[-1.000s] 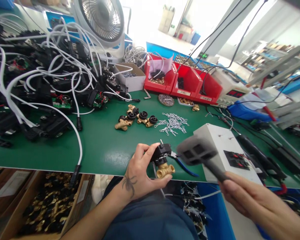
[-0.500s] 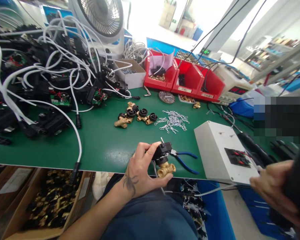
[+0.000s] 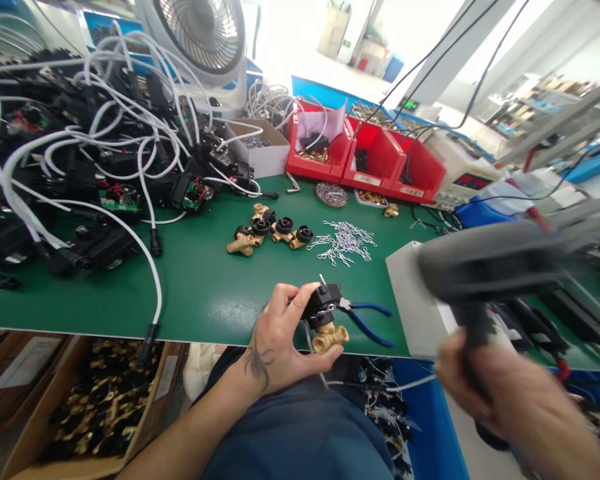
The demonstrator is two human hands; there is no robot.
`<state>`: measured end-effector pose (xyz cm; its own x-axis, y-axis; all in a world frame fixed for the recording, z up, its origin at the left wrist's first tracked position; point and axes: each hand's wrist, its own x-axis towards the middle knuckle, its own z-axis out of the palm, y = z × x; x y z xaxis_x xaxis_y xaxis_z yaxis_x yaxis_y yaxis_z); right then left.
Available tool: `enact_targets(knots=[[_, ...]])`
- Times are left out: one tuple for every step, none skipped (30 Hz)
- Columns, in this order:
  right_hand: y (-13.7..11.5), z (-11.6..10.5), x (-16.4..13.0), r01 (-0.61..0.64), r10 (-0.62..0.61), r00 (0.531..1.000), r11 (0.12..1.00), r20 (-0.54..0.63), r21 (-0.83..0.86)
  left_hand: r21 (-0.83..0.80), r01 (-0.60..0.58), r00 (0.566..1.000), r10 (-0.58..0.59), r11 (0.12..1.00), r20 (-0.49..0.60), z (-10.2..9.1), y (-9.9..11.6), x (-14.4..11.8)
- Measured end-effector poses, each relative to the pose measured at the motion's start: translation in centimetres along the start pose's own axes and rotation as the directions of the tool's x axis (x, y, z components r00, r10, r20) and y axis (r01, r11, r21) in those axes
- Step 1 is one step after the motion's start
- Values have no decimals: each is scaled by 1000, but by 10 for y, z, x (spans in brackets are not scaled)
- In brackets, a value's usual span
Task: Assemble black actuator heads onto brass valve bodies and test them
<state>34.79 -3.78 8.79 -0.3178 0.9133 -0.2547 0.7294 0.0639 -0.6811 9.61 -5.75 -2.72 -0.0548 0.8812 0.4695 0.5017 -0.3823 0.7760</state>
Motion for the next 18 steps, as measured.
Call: enact_targets(knots=[[-1, 3, 5, -22, 22, 995, 1000, 97, 7, -6, 2, 1000, -2, 1000, 0, 0, 0, -1], [-2, 4, 10, -49, 47, 986, 999, 159, 13, -12, 3, 1000, -3, 1000, -2, 0, 0, -1], [-4, 3, 13, -69, 63, 984, 997, 165, 31, -20, 4, 1000, -5, 1000, -5, 1, -1, -2], [-5, -1, 16, -73, 65, 993, 995, 96, 75, -27, 4, 1000, -4, 1000, -10, 2, -1, -2], [-6, -5, 16, -58, 62, 998, 987, -22, 148, -33, 2, 1000, -2, 999, -9, 3, -2, -3], [-8, -9, 15, -22, 57, 987, 973, -148, 232, -35, 0, 1000, 0, 999, -7, 4, -2, -3], [-9, -10, 14, 35, 50, 962, 952, -268, 306, -37, 0, 1000, 0, 999, -4, 4, -3, -3], [-9, -10, 12, 78, 40, 944, 936, -326, 343, -37, 2, 1000, -2, 999, 0, 4, -3, -3], [-10, -7, 10, 92, 19, 950, 936, -311, 340, -34, 4, 1000, -4, 999, 6, 4, -3, -3], [-10, -2, 9, 71, -2, 974, 953, -228, 294, -33, 6, 1000, -6, 999, 12, 4, -3, -3], [-11, 3, 9, 37, -16, 995, 976, -98, 213, -34, 9, 1000, -8, 999, 12, 3, -3, -3], [-11, 7, 9, 14, -17, 1000, 993, 24, 114, -35, 12, 1000, -12, 999, 10, 2, -2, -2], [-12, 10, 10, 9, -11, 995, 1000, 96, 20, -35, 13, 1000, -13, 999, 11, 1, -2, -2], [-14, 12, 12, 14, -9, 994, 999, 104, -46, -34, 13, 1000, -12, 999, 12, 0, -2, -1], [-18, 12, 15, 26, -22, 998, 997, 51, -72, -31, 7, 1000, -7, 999, 11, 0, -1, -1], [-22, 11, 18, 40, -41, 999, 997, -19, -70, -26, -1, 1000, 1, 1000, 11, 0, -1, 0], [-27, 10, 21, 60, -65, 995, 997, -77, -55, -19, -9, 1000, 9, 1000, 14, 0, -1, 1], [-32, 10, 26, 94, -98, 988, 995, -119, -35, -12, -14, 1000, 14, 1000, 16, 1, 0, 1]])
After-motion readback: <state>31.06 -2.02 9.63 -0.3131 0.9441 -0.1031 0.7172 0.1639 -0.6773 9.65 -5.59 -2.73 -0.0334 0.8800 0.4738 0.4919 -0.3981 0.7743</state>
